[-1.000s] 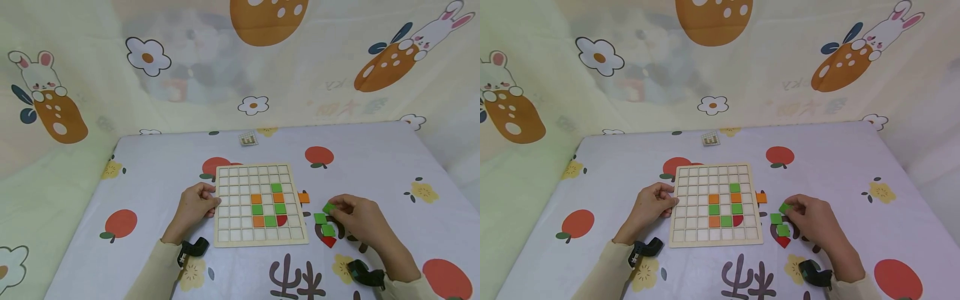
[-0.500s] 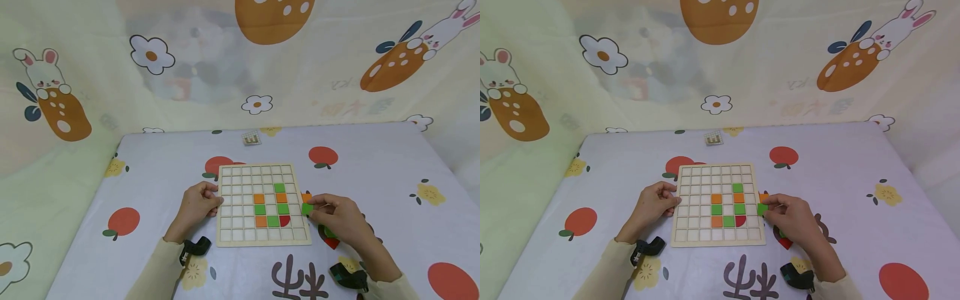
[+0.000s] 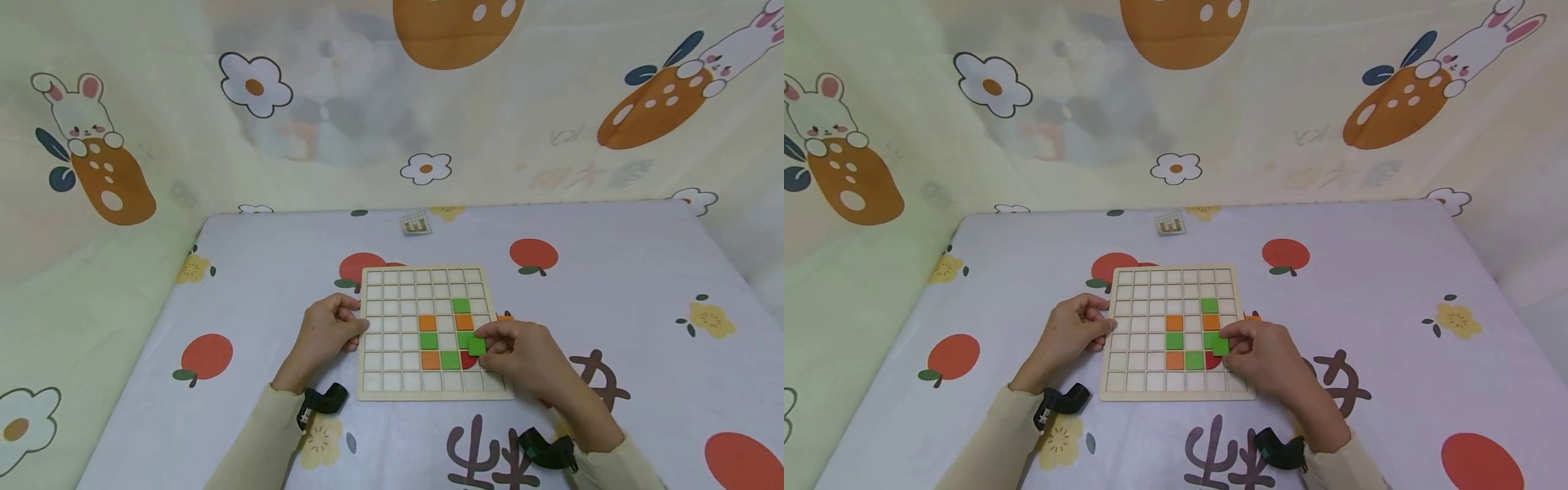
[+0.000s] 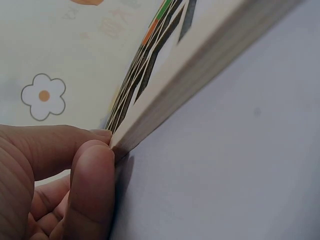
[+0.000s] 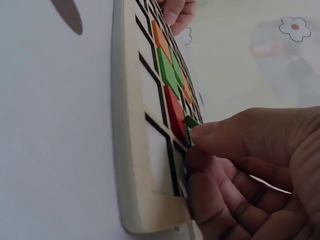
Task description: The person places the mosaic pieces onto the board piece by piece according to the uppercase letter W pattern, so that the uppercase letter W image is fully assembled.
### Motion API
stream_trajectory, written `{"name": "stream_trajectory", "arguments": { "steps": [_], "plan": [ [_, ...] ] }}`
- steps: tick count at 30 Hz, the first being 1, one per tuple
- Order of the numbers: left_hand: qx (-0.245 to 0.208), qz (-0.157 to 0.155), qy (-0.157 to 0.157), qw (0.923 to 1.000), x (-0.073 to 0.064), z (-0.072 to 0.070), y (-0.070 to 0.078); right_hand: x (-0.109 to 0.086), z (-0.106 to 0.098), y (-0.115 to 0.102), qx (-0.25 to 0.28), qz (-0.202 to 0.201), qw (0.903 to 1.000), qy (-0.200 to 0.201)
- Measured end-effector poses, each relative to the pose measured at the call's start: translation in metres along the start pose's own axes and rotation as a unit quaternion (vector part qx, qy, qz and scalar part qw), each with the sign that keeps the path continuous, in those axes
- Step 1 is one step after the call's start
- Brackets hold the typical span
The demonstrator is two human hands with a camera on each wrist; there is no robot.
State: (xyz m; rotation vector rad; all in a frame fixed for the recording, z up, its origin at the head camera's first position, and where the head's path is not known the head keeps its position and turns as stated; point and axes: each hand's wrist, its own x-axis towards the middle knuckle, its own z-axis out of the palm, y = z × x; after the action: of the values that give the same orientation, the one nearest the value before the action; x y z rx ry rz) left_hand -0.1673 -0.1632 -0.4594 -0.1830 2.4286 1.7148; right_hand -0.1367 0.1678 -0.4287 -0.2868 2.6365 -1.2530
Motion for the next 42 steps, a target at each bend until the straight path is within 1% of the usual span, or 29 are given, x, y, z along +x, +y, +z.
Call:
{"name": "stream_trajectory", "arguments": {
  "steps": [6, 10, 15, 18, 21, 25, 28, 33, 42],
  "plan": [
    [-0.004, -0.002, -0.001, 1.0, -0.001, -0.001, 0.0, 0.002, 0.003, -0.006, -0.055, -0.018, 0.9983, 0.0],
    [-0.011, -0.002, -0.004, 0.9999, -0.001, -0.002, 0.001, 0.004, 0.005, -0.011, -0.097, -0.029, 0.9948, -0.001],
    [-0.013, 0.002, -0.005, 0.9999, -0.002, -0.002, 0.003, 0.006, 0.007, -0.016, -0.131, -0.038, 0.9907, 0.002],
    [-0.014, 0.007, -0.007, 0.9999, -0.002, -0.002, 0.003, 0.007, 0.009, -0.02, -0.125, -0.045, 0.9911, 0.01],
    [-0.011, 0.007, -0.007, 0.9999, -0.003, -0.002, 0.004, 0.008, 0.015, -0.024, -0.1, -0.067, 0.9925, 0.019],
    [-0.006, 0.006, -0.005, 1.0, -0.002, -0.003, 0.004, 0.01, 0.025, -0.03, -0.071, -0.095, 0.9928, 0.013],
    [-0.008, 0.006, -0.005, 0.9999, -0.001, -0.003, 0.003, 0.011, 0.032, -0.034, -0.065, -0.094, 0.9934, -0.002],
    [-0.012, 0.008, -0.007, 0.9999, -0.001, -0.002, 0.003, 0.012, 0.045, -0.039, -0.073, -0.091, 0.993, -0.018],
    [-0.013, 0.008, -0.007, 0.9999, -0.002, -0.002, 0.003, 0.012, 0.058, -0.048, -0.079, -0.098, 0.9917, -0.023]
  ]
}}
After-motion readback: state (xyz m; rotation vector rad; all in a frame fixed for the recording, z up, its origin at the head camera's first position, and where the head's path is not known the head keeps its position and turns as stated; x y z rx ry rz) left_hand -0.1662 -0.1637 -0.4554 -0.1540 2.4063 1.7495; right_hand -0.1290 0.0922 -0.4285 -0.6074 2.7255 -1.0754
